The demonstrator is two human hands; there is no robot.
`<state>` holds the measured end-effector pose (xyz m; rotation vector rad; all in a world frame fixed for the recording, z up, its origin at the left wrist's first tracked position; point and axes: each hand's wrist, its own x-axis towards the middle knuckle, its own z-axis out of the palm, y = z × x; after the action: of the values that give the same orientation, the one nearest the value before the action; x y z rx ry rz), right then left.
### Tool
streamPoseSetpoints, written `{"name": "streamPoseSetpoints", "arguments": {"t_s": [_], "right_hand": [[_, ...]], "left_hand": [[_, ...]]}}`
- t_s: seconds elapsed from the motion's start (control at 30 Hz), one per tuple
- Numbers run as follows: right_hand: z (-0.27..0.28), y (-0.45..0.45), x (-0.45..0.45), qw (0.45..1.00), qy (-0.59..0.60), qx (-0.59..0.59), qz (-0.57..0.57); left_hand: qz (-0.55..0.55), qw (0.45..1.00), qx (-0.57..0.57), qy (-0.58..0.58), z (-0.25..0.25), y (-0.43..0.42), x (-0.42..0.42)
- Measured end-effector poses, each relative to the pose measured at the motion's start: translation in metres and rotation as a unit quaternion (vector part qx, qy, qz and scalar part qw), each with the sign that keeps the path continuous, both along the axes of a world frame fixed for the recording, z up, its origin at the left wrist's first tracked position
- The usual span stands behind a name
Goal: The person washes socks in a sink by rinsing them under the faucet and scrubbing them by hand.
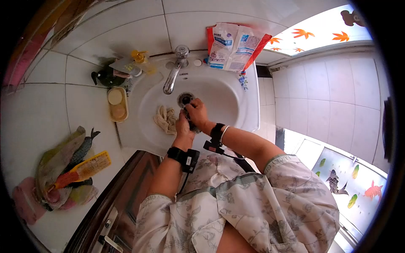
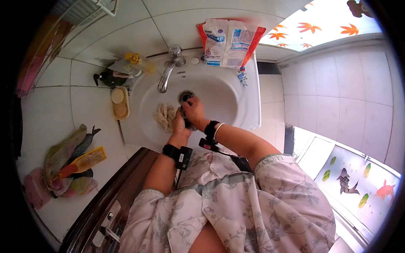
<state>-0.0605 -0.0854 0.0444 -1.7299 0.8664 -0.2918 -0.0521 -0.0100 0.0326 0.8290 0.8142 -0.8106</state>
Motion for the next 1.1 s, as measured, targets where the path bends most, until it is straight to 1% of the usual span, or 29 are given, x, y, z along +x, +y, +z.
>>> {"name": "streamPoseSetpoints", "arguments": {"t_s": [0.03, 0.07, 0.1, 0.13, 0.17, 0.2, 0.23, 0.27, 0.3, 0.33, 0.37, 0.4, 0.43, 0.47, 0.5, 0.53, 0.57, 0.6, 0.63, 0.7, 0.73, 0.77, 0.8, 0.9, 0.93, 0.97, 1.03, 1.07, 1.1], "right_hand": [[0.007, 0.004, -0.003, 1.000, 0.002, -0.001, 0.000], [0.020, 0.009, -0.008, 0.996, -0.054, -0.025, 0.064], [0.027, 0.018, -0.015, 0.984, -0.111, -0.047, 0.128], [0.025, 0.040, -0.019, 0.987, -0.104, 0.076, 0.095], [0.022, 0.034, -0.015, 0.987, -0.103, 0.075, 0.095], [0.018, 0.023, -0.008, 0.991, -0.080, 0.065, 0.082], [0.015, 0.012, -0.001, 0.994, -0.058, 0.055, 0.070], [0.026, -0.003, 0.006, 0.988, 0.019, 0.152, 0.032], [0.018, -0.012, 0.008, 0.988, 0.017, 0.153, 0.032], [0.001, -0.018, 0.006, 0.961, -0.003, 0.277, -0.003], [-0.016, -0.026, 0.003, 0.918, -0.023, 0.395, -0.036], [-0.016, -0.034, -0.002, 0.917, -0.007, 0.397, 0.031], [-0.015, -0.043, -0.010, 0.917, -0.007, 0.398, 0.035], [0.009, -0.050, -0.013, 0.817, -0.007, 0.576, 0.023], [0.023, -0.059, -0.017, 0.683, -0.003, 0.730, 0.009], [0.020, -0.070, -0.021, 0.699, 0.015, 0.713, 0.053], [0.015, -0.076, -0.025, 0.697, 0.017, 0.715, 0.054], [0.010, -0.082, -0.027, 0.773, -0.002, 0.629, 0.086], [0.004, -0.085, -0.030, 0.838, -0.020, 0.534, 0.114], [0.030, -0.089, -0.024, 0.831, -0.019, 0.549, 0.086], [0.039, -0.090, -0.022, 0.851, -0.008, 0.521, 0.064], [0.043, -0.090, -0.020, 0.869, 0.002, 0.493, 0.042], [0.026, -0.090, -0.019, 0.871, -0.045, 0.489, 0.019], [0.017, -0.103, -0.019, 0.885, -0.024, 0.465, -0.006], [0.016, -0.106, -0.021, 0.886, -0.039, 0.463, -0.004], [0.015, -0.106, -0.020, 0.885, -0.037, 0.463, -0.004], [0.015, -0.108, -0.018, 0.907, -0.041, 0.414, -0.061], [0.016, -0.109, -0.016, 0.907, -0.041, 0.415, -0.061], [0.018, -0.109, -0.013, 0.914, -0.047, 0.392, -0.093]], "left_hand": [[0.021, 0.997, -0.072, 0.001, -0.019, 0.004, 0.001], [0.033, 0.984, -0.174, 0.001, -0.023, 0.008, 0.004], [0.034, 0.984, -0.175, 0.003, -0.032, 0.015, 0.007], [0.013, 0.947, -0.311, -0.085, -0.040, 0.024, 0.012], [-0.008, 0.883, -0.438, -0.170, -0.045, 0.029, 0.014], [-0.007, 0.952, -0.281, -0.117, -0.033, 0.028, 0.015], [-0.007, 0.953, -0.280, -0.116, -0.020, 0.023, 0.011], [0.010, 0.988, -0.130, -0.084, 0.028, 0.003, 0.014], [0.025, 0.998, 0.026, -0.047, 0.059, -0.008, 0.016], [0.028, 0.999, -0.002, -0.026, 0.064, -0.008, 0.017], [0.029, 0.999, -0.001, -0.026, 0.067, -0.007, 0.018], [0.026, 0.996, -0.037, -0.076, 0.069, -0.003, 0.020], [0.025, 0.989, -0.073, -0.129, 0.071, 0.001, 0.024], [-0.005, 0.983, -0.087, -0.163, 0.071, 0.009, 0.030], [0.000, 0.983, -0.085, -0.166, 0.068, 0.019, 0.034], [-0.084, 0.972, -0.058, -0.213, 0.062, 0.030, 0.035], [-0.170, 0.951, -0.030, -0.257, 0.055, 0.041, 0.035], [-0.199, 0.942, -0.033, -0.269, 0.049, 0.050, 0.035], [-0.200, 0.942, -0.032, -0.268, 0.044, 0.058, 0.032], [-0.207, 0.955, 0.012, -0.213, 0.052, 0.066, 0.028], [-0.208, 0.955, 0.011, -0.211, 0.056, 0.069, 0.028], [-0.215, 0.956, 0.040, -0.196, 0.061, 0.071, 0.029], [-0.222, 0.956, 0.068, -0.181, 0.063, 0.073, 0.030], [-0.228, 0.954, 0.085, -0.174, 0.064, 0.079, 0.033], [-0.228, 0.954, 0.086, -0.173, 0.065, 0.080, 0.031], [-0.217, 0.955, 0.063, -0.194, 0.070, 0.079, 0.031], [-0.206, 0.954, 0.040, -0.213, 0.081, 0.079, 0.031], [-0.211, 0.954, 0.058, -0.206, 0.086, 0.079, 0.032], [-0.216, 0.953, 0.076, -0.198, 0.088, 0.080, 0.032]]}}
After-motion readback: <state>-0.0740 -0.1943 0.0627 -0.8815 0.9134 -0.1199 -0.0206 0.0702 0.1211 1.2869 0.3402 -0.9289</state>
